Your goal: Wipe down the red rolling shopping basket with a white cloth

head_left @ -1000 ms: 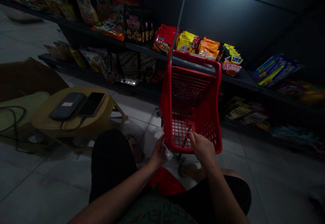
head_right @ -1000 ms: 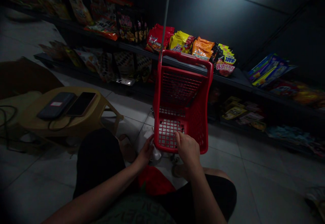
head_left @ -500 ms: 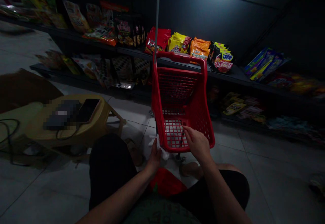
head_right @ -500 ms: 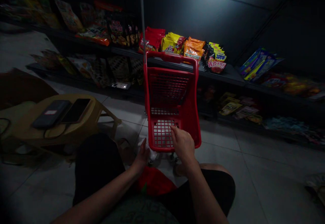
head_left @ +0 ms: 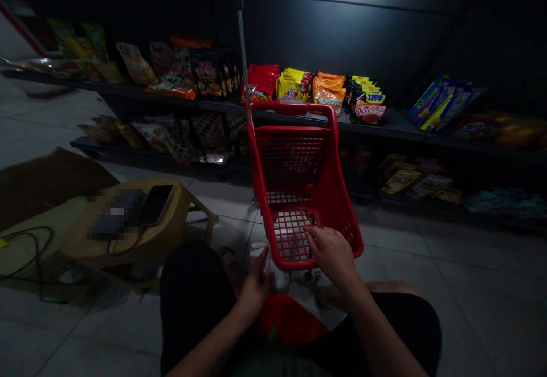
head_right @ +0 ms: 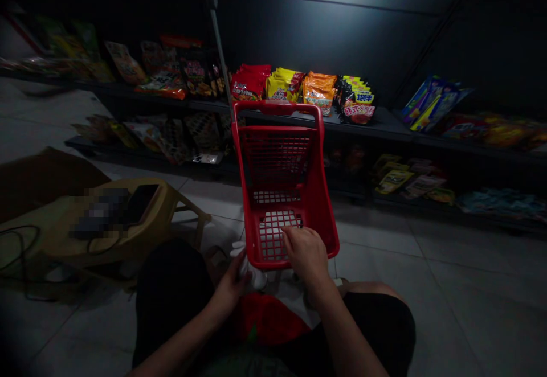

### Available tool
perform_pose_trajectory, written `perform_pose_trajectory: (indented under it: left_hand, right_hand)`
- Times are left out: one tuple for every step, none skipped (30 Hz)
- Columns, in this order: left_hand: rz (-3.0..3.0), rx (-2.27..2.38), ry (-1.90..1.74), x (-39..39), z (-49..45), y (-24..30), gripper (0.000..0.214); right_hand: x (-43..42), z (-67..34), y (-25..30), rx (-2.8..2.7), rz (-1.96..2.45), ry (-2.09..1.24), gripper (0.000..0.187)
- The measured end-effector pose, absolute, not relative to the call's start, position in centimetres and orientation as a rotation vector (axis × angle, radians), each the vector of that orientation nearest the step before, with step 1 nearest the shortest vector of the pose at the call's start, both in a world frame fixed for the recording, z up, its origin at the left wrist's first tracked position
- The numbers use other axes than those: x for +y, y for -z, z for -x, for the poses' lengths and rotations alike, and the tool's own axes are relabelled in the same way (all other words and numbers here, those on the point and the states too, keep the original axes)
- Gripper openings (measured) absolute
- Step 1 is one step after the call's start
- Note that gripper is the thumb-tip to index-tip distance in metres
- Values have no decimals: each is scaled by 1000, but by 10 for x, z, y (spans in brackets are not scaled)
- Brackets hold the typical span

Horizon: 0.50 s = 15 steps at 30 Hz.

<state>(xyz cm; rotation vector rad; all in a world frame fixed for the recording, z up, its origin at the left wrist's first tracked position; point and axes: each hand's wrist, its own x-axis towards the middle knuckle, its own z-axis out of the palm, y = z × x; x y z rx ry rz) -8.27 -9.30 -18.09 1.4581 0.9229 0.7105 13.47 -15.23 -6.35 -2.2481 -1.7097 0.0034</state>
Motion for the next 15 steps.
perform_pose_trajectory:
  left_hand:
    - [-1458, 941, -707, -91, 87, 174, 61]
    - [-1469, 964, -702, -87, 92, 161, 55]
    - [-1498, 968, -723, -81, 96, 145, 50]
    - [-1521, 963, -768, -73, 97, 126, 47]
    - [-1530, 973, -856, -65, 97, 106, 47]
    - [-1531, 957, -942, -56, 93, 87, 51]
    - [-1516, 943, -1022, -49, 88, 71, 56]
    - [-1527, 903, -1049, -44, 80, 59, 62]
    - [-1541, 866, -1062, -42, 72, 50, 67]
    - [-1554, 839, -1048, -42, 64, 46, 69]
    - [-1569, 810, -1016, -45, 58, 44, 70]
    - [-1581, 784, -982, -50, 54, 45, 69]
    - [-1596, 758, -946, -56, 52, 48, 67]
    - [-1613, 732, -918, -62, 53, 52, 64]
    - [-1640, 710, -896, -67, 57, 57, 62]
  right_hand:
    - [-153, -134, 64, -1712, 2246, -10, 25]
    - [-153, -134, 64, -1715, 2241, -19, 25]
    - [-154, -135, 65, -1717, 2231, -32, 25]
    - [-155, -134, 66, -1714, 2217, -50, 25]
    - [-157, -134, 66, -1705, 2192, -74, 25]
    - [-158, -132, 66, -1685, 2151, -99, 26]
    - [-159, -130, 65, -1660, 2089, -129, 29]
    - [-160, -128, 65, -1631, 2000, -168, 33]
    - [-160, -124, 64, -1604, 1886, -218, 40]
    - [-159, -119, 63, -1587, 1760, -278, 48]
    - [-157, -114, 62, -1583, 1635, -347, 56]
    - [-155, -109, 61, -1584, 1526, -410, 63]
    - [-152, -105, 60, -1585, 1441, -460, 65]
    - [-149, -101, 60, -1578, 1385, -491, 63]
    - [-147, -98, 59, -1568, 1351, -508, 58]
